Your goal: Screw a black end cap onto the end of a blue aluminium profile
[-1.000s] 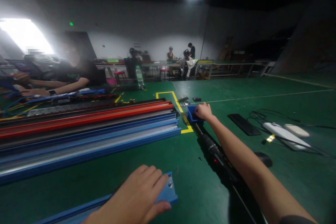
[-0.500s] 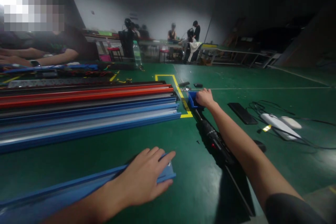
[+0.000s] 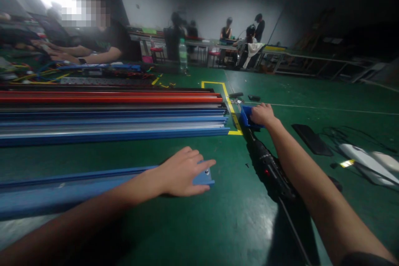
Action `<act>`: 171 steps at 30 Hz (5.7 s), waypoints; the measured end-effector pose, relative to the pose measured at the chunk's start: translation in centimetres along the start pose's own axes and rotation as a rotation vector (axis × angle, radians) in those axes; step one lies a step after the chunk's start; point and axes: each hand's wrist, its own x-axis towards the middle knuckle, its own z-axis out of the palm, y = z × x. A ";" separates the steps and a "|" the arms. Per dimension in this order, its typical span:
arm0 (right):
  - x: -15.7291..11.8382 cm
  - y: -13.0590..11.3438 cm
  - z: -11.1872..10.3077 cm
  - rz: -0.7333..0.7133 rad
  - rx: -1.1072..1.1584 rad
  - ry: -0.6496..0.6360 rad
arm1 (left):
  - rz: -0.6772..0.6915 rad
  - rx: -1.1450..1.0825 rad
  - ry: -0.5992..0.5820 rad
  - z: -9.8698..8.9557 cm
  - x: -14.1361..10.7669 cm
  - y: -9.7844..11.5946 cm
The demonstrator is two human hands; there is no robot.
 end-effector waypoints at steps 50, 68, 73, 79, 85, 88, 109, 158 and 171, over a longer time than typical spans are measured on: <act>0.6 -0.8 -1.2 0.052 -0.103 -0.167 | -0.128 -0.228 -0.085 -0.3 0.2 -1.3; 0.4 -0.2 -1.1 -0.041 -0.102 -0.158 | -0.118 -0.234 -0.058 0.0 0.2 -1.4; 0.2 0.0 -1.6 -0.037 -0.090 -0.144 | -0.113 -0.227 -0.051 0.1 0.1 -1.5; 0.0 0.4 -2.4 -0.033 -0.085 -0.132 | -0.107 -0.229 -0.049 0.1 0.1 -1.5; -0.2 0.7 -2.6 -0.020 -0.087 -0.141 | -0.099 -0.225 -0.028 0.3 0.0 -1.7; -0.2 0.6 -2.9 -0.002 -0.072 -0.126 | -0.101 -0.225 -0.029 0.3 0.0 -1.7; -4.4 -3.8 -7.8 -0.677 0.855 -0.730 | -0.107 -0.233 -0.041 0.2 0.1 -1.7; -18.9 6.6 -0.8 -0.188 0.856 -0.126 | -0.193 -0.321 -0.135 -0.4 -1.8 -1.3; -3.3 2.3 -2.6 -0.366 0.394 -0.046 | -0.179 -0.318 -0.109 -0.1 -1.9 -1.5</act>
